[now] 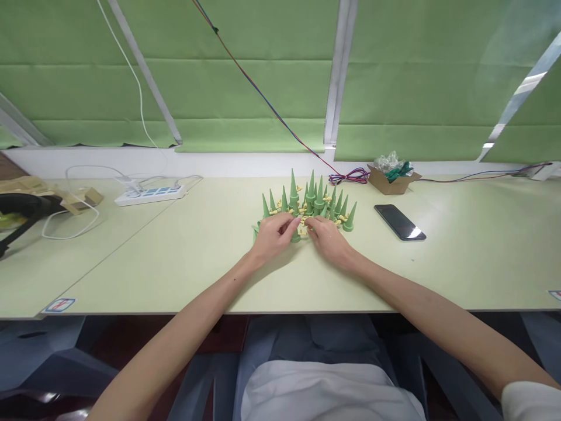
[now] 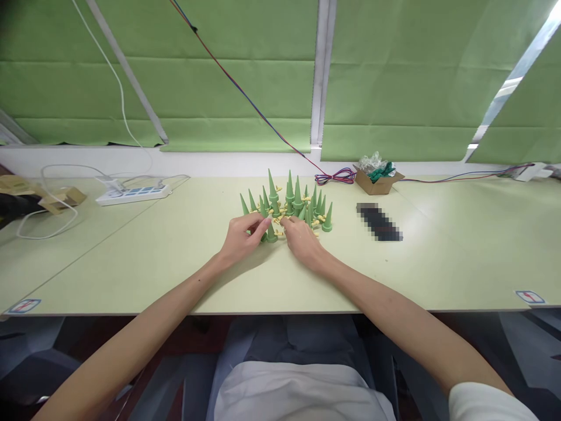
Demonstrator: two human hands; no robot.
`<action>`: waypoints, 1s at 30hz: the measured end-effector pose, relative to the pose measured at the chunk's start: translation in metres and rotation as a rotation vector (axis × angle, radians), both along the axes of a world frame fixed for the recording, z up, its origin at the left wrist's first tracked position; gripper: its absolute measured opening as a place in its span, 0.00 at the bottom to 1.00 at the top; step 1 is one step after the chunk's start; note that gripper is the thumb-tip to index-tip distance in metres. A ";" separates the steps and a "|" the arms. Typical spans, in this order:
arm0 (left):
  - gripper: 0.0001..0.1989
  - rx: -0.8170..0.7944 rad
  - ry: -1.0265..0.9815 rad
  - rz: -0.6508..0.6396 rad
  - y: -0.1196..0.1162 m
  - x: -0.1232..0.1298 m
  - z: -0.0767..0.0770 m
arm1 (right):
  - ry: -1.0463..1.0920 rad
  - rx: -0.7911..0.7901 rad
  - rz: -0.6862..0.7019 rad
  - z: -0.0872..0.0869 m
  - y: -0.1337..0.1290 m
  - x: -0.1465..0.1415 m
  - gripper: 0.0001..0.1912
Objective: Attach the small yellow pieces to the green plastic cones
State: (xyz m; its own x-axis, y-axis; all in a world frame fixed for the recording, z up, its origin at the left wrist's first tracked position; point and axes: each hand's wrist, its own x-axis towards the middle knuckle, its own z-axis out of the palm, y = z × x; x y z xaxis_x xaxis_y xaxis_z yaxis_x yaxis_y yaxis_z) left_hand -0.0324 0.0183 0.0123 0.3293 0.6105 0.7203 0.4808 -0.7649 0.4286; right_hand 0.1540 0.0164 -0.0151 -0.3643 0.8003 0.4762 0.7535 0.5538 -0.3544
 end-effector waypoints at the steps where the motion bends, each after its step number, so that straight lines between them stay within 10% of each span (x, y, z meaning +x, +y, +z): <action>1: 0.20 0.000 -0.003 0.001 0.000 0.000 0.000 | 0.032 0.017 -0.004 0.001 0.000 0.000 0.13; 9: 0.14 -0.125 -0.087 -0.011 -0.003 0.000 0.002 | 0.451 0.169 0.034 0.012 -0.011 -0.006 0.06; 30: 0.15 -0.399 -0.233 -0.168 -0.005 0.000 0.006 | 0.591 0.278 0.249 0.013 -0.019 -0.013 0.07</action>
